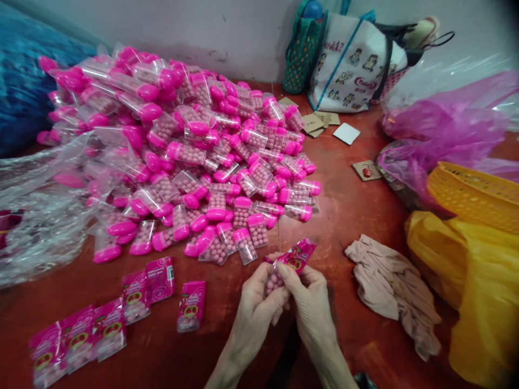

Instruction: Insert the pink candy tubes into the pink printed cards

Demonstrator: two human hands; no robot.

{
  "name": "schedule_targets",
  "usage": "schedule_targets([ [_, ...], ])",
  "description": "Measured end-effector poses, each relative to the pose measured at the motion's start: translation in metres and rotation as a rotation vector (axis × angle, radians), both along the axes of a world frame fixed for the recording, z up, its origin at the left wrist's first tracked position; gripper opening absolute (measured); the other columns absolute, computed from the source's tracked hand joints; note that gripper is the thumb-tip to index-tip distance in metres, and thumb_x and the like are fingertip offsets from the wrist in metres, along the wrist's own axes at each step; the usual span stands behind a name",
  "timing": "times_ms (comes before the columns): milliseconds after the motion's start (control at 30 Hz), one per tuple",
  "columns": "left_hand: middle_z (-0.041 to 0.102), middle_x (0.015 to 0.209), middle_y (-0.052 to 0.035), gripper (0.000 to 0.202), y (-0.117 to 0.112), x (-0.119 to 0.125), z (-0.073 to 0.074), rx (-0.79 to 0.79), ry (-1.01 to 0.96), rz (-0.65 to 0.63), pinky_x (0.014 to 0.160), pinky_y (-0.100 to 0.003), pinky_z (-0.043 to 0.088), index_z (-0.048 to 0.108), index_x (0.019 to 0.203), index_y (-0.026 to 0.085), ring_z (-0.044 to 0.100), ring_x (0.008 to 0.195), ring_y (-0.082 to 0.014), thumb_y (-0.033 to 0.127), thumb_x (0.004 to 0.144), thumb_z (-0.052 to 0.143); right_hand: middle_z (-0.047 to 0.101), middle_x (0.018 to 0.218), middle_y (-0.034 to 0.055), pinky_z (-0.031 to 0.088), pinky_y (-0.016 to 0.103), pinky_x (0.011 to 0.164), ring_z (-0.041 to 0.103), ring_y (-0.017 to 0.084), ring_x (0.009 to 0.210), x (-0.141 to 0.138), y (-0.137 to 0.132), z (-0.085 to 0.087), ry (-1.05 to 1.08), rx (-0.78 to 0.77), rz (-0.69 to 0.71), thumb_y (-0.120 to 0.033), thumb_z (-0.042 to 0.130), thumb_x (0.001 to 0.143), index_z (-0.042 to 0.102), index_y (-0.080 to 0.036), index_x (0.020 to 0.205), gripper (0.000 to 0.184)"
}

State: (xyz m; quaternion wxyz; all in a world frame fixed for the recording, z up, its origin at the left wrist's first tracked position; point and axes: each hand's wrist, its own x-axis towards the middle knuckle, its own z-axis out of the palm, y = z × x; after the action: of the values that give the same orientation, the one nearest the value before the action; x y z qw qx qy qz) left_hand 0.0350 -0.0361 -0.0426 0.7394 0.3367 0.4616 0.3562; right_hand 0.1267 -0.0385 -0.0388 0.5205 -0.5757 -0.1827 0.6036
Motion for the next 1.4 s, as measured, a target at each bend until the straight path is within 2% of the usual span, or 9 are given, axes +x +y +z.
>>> schedule_targets([
  [167, 0.047, 0.053, 0.0059, 0.009, 0.003, -0.001, 0.002, -0.088, -0.213, 0.016, 0.035, -0.015, 0.017, 0.048, 0.084, 0.016, 0.025, 0.037, -0.0009, 0.024, 0.082, 0.052, 0.066, 0.072, 0.0019, 0.049, 0.022, 0.064, 0.058, 0.013, 0.066, 0.008, -0.002, 0.001, -0.035, 0.083, 0.017, -0.033, 0.067, 0.074, 0.07, -0.017, 0.085, 0.019],
  [267, 0.048, 0.054, 0.0058, 0.009, 0.004, -0.003, 0.004, -0.099, -0.254, 0.029, 0.036, -0.016, 0.016, 0.047, 0.085, 0.016, 0.023, 0.037, -0.001, 0.024, 0.083, 0.051, 0.063, 0.07, 0.0013, 0.047, 0.024, 0.065, 0.056, 0.013, 0.067, 0.01, -0.001, 0.003, -0.132, 0.121, 0.052, -0.034, 0.063, 0.077, 0.069, -0.016, 0.083, 0.019],
  [533, 0.042, 0.051, 0.0082, 0.011, -0.001, -0.001, -0.001, -0.118, -0.208, 0.114, 0.035, -0.015, 0.017, 0.045, 0.081, 0.018, 0.024, 0.036, -0.0013, 0.027, 0.084, 0.051, 0.049, 0.052, -0.0044, 0.041, 0.019, 0.05, 0.044, 0.008, 0.049, -0.009, -0.009, -0.002, -0.212, 0.033, -0.032, -0.036, 0.061, 0.078, 0.065, -0.014, 0.068, 0.024],
  [667, 0.043, 0.052, 0.0074, 0.012, 0.003, -0.005, 0.003, -0.092, -0.173, 0.053, 0.036, -0.016, 0.016, 0.047, 0.082, 0.018, 0.023, 0.037, -0.0017, 0.028, 0.082, 0.053, 0.065, 0.071, 0.0, 0.047, 0.022, 0.064, 0.058, 0.013, 0.068, -0.003, -0.009, 0.001, -0.058, 0.064, -0.024, -0.03, 0.067, 0.074, 0.068, -0.017, 0.082, 0.015],
  [800, 0.049, 0.052, 0.0054, 0.013, 0.004, -0.009, 0.006, -0.041, -0.029, -0.032, 0.037, -0.017, 0.019, 0.052, 0.08, 0.017, 0.03, 0.037, -0.0025, 0.027, 0.077, 0.059, 0.069, 0.081, 0.0024, 0.049, 0.024, 0.069, 0.062, 0.015, 0.073, 0.005, -0.003, 0.006, 0.069, 0.086, -0.066, -0.028, 0.069, 0.072, 0.068, -0.018, 0.087, 0.019],
  [900, 0.049, 0.05, 0.0054, 0.014, 0.003, -0.009, 0.006, -0.024, 0.029, -0.057, 0.037, -0.018, 0.019, 0.054, 0.076, 0.017, 0.028, 0.036, -0.0026, 0.029, 0.076, 0.06, 0.066, 0.069, 0.0018, 0.048, 0.023, 0.058, 0.059, 0.014, 0.06, 0.005, -0.002, 0.004, -0.008, 0.042, -0.109, -0.031, 0.069, 0.072, 0.069, -0.015, 0.081, 0.018],
  [1033, 0.048, 0.05, 0.005, 0.016, 0.002, -0.006, 0.008, -0.049, -0.035, -0.056, 0.038, -0.017, 0.02, 0.053, 0.078, 0.017, 0.03, 0.038, -0.0038, 0.031, 0.076, 0.06, 0.061, 0.052, 0.0009, 0.044, 0.022, 0.045, 0.054, 0.013, 0.048, 0.0, -0.003, 0.001, -0.195, -0.026, -0.118, -0.035, 0.071, 0.068, 0.067, -0.012, 0.064, 0.023],
  [1167, 0.045, 0.051, 0.0056, 0.015, 0.0, -0.003, 0.008, -0.048, -0.053, -0.046, 0.038, -0.018, 0.021, 0.053, 0.08, 0.017, 0.031, 0.039, -0.0044, 0.031, 0.077, 0.059, 0.062, 0.051, 0.0017, 0.044, 0.022, 0.044, 0.056, 0.013, 0.046, -0.004, -0.004, -0.001, -0.242, -0.06, -0.098, -0.038, 0.07, 0.068, 0.064, -0.013, 0.058, 0.028],
  [1400, 0.045, 0.06, 0.0052, 0.014, -0.007, 0.006, 0.003, 0.101, 0.213, 0.084, 0.047, -0.017, 0.031, 0.053, 0.073, 0.017, 0.038, 0.052, -0.0063, 0.029, 0.079, 0.058, 0.062, 0.054, 0.0005, 0.045, 0.022, 0.048, 0.055, 0.013, 0.049, -0.002, -0.005, -0.004, -0.239, -0.071, -0.062, -0.039, 0.069, 0.069, 0.063, -0.013, 0.064, 0.027],
])
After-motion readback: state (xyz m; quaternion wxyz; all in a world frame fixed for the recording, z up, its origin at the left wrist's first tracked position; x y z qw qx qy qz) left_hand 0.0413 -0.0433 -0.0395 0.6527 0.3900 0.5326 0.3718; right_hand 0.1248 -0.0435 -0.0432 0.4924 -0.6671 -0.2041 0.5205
